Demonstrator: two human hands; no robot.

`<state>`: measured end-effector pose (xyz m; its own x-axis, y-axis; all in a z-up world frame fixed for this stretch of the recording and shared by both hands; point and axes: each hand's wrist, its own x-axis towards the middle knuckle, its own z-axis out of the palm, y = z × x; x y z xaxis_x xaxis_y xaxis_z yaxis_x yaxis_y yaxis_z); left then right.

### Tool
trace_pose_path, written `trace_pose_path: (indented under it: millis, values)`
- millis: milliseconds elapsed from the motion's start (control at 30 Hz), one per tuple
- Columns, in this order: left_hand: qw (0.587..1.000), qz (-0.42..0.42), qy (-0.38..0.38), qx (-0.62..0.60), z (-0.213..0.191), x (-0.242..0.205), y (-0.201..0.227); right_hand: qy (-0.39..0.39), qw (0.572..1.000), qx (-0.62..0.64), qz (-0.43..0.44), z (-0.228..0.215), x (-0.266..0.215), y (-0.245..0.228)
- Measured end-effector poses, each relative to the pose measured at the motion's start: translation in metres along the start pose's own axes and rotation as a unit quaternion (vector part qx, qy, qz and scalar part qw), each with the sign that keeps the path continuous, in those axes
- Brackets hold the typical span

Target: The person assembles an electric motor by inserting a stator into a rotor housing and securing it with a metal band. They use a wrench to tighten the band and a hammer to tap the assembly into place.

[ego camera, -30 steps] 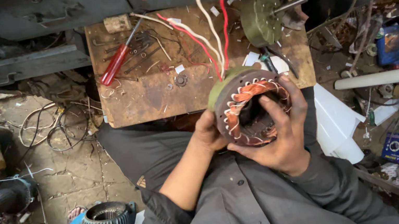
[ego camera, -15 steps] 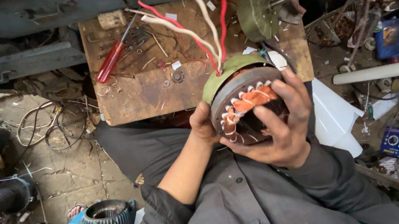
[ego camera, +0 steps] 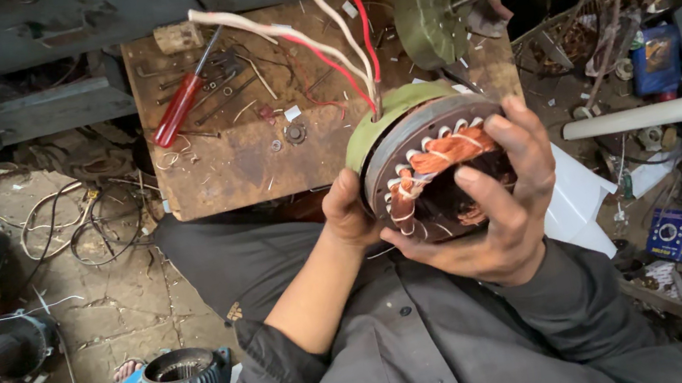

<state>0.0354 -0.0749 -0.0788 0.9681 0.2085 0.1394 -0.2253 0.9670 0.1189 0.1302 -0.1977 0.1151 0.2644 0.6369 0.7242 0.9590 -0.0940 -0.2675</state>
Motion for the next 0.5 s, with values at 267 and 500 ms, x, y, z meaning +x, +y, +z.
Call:
trace_pose_path:
  millis: [267, 500]
  values:
    - [0.999, 0.031, 0.002, -0.01, 0.035, 0.009, -0.007, 0.007, 1.0, 0.022, 0.019, 0.001, 0.01, -0.005]
    - [0.999, 0.005, -0.022, -0.042, 0.049, 0.007, -0.001, 0.008, 1.0, 0.012, 0.025, 0.002, 0.015, -0.014]
